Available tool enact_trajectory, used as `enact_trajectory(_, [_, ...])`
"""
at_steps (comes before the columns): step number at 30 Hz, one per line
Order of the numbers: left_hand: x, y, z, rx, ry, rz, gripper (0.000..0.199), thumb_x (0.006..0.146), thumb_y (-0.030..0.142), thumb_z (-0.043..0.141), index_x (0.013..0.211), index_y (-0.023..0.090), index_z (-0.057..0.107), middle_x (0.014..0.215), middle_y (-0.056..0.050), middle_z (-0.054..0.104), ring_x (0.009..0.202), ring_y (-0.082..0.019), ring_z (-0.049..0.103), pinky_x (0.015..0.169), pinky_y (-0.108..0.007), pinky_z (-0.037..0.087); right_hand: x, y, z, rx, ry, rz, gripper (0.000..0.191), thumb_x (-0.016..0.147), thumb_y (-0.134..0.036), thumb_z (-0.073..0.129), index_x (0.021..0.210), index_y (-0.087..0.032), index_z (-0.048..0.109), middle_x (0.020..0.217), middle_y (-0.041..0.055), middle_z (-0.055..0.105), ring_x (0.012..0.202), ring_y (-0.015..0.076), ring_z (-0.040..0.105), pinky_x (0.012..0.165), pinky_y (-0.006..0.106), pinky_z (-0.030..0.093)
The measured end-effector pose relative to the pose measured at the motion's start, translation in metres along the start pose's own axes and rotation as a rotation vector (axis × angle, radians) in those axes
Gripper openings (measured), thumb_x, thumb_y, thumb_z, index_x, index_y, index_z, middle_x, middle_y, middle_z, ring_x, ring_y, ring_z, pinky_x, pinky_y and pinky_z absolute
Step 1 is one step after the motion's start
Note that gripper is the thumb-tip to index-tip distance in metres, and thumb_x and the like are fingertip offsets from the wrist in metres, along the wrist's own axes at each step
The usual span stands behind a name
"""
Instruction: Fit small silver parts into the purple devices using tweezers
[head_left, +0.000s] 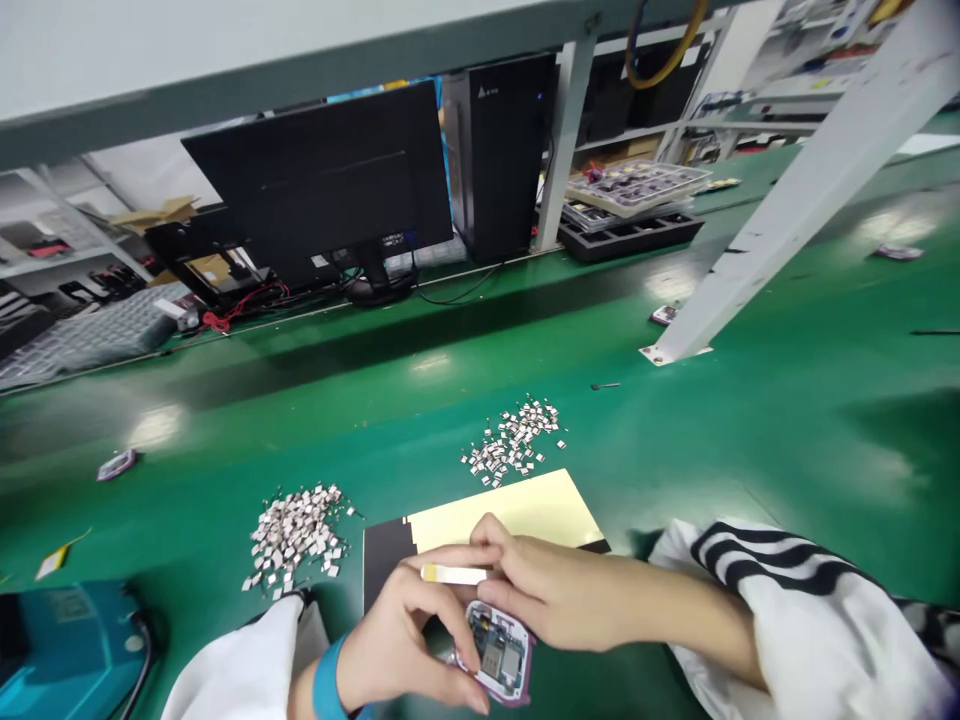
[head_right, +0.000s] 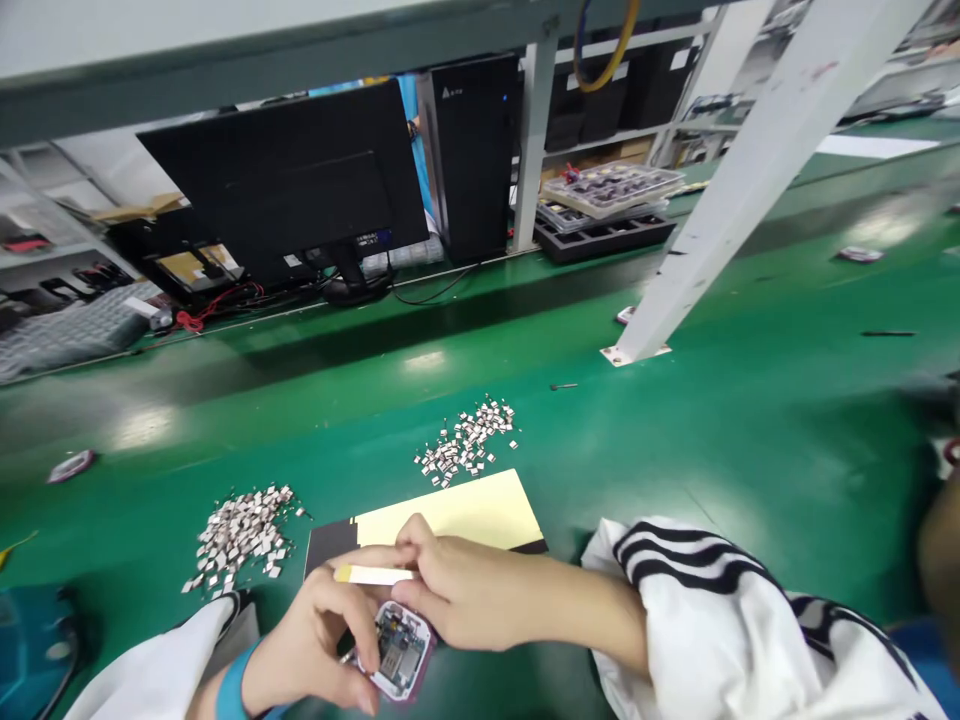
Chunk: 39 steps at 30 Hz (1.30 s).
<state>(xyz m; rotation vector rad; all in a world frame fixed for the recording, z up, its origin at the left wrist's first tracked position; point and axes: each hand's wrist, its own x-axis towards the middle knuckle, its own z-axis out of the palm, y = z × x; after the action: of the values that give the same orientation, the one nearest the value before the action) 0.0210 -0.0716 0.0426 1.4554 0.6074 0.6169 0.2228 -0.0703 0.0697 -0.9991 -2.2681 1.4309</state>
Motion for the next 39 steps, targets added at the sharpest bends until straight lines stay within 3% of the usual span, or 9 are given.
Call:
enact_trajectory(3, [0.0,0.004,-0.005,-0.05,-0.038,0.003,0.015,0.05,0.019,0.077,0.063,0.022,0.069,0.102,-0.008,0.056,0.089,-0.024,0.056,0.08,-0.033,0.046,-0.005,0.02,-0.001,0.095,0.017,-0.036,0.017,0.085,-0.028,0.038,0.096,-0.015,0.039,0.089,0.0047,0.051,0.077,0.0121,0.049,0.068,0.024,0.042])
enact_trajectory(6, [0.001,0.007,-0.013,-0.197,-0.028,0.018,0.012,0.054,0.02,0.075,0.063,0.021,0.068,0.096,-0.007,0.055,0.079,-0.02,0.058,0.071,-0.03,0.048,-0.016,0.034,0.001,-0.007,0.127,-0.014,0.015,0.085,-0.024,0.039,0.092,-0.015,0.048,0.093,0.0058,0.05,0.086,0.0139,0.047,0.076,0.028,0.04])
enact_trajectory(11, [0.009,-0.005,-0.017,-0.484,0.1,-0.016,0.018,0.051,0.022,0.078,0.059,0.016,0.062,0.094,-0.003,0.051,0.077,-0.015,0.057,0.066,-0.021,0.045,-0.024,0.041,-0.006,-0.082,0.056,-0.01,0.019,0.082,-0.028,0.045,0.095,-0.015,0.051,0.094,0.0056,0.052,0.084,0.0128,0.051,0.074,0.025,0.044])
enact_trajectory(14, [0.011,-0.017,-0.019,-0.595,0.16,-0.043,0.02,0.054,0.022,0.077,0.063,0.015,0.06,0.093,-0.001,0.052,0.074,-0.011,0.057,0.066,-0.017,0.043,-0.017,0.065,-0.039,-0.38,0.285,-0.091,0.057,0.068,-0.045,0.061,0.116,-0.017,0.045,0.121,0.0109,0.041,0.115,0.023,0.034,0.098,0.038,0.028])
enact_trajectory(17, [0.008,-0.023,-0.022,-0.714,0.109,-0.039,0.019,0.058,0.026,0.074,0.067,0.017,0.06,0.087,0.0,0.054,0.075,-0.011,0.057,0.068,-0.018,0.043,-0.004,0.096,-0.076,-0.57,0.314,-0.061,0.084,0.058,-0.054,0.065,0.128,-0.022,0.032,0.137,0.01,0.02,0.128,0.0289,0.007,0.103,0.045,0.016])
enact_trajectory(20, [0.004,-0.025,-0.025,-0.782,-0.011,-0.028,0.02,0.056,0.027,0.074,0.068,0.018,0.06,0.085,0.001,0.055,0.072,-0.01,0.058,0.066,-0.018,0.044,0.016,0.108,-0.089,-0.644,0.231,-0.065,0.078,0.063,-0.057,0.059,0.129,-0.027,0.029,0.14,0.0067,0.017,0.129,0.0288,0.004,0.103,0.048,0.011])
enact_trajectory(26, [0.005,-0.024,-0.025,-0.776,-0.023,-0.055,0.02,0.054,0.027,0.075,0.067,0.019,0.062,0.083,0.001,0.056,0.071,-0.011,0.059,0.067,-0.019,0.044,0.047,0.09,-0.067,-0.792,0.073,-0.236,0.067,0.066,-0.057,0.056,0.125,-0.036,0.033,0.139,0.0021,0.02,0.128,0.0333,0.007,0.098,0.057,0.004])
enact_trajectory(32, [0.004,-0.021,-0.024,-0.773,-0.048,-0.081,0.02,0.054,0.026,0.076,0.068,0.019,0.063,0.083,0.0,0.057,0.071,-0.011,0.059,0.065,-0.018,0.043,0.051,0.09,-0.062,-0.844,0.044,-0.313,0.044,0.079,-0.052,0.042,0.121,-0.04,0.037,0.135,-0.001,0.032,0.126,0.0293,0.018,0.097,0.058,0.005])
enact_trajectory(39, [0.005,-0.021,-0.026,-0.751,-0.053,-0.118,0.023,0.054,0.029,0.076,0.066,0.017,0.061,0.081,0.0,0.056,0.072,-0.012,0.059,0.066,-0.02,0.043,0.043,0.091,-0.062,-0.792,0.058,-0.265,0.039,0.083,-0.049,0.038,0.119,-0.037,0.042,0.134,-0.0021,0.033,0.126,0.0223,0.024,0.101,0.05,0.002])
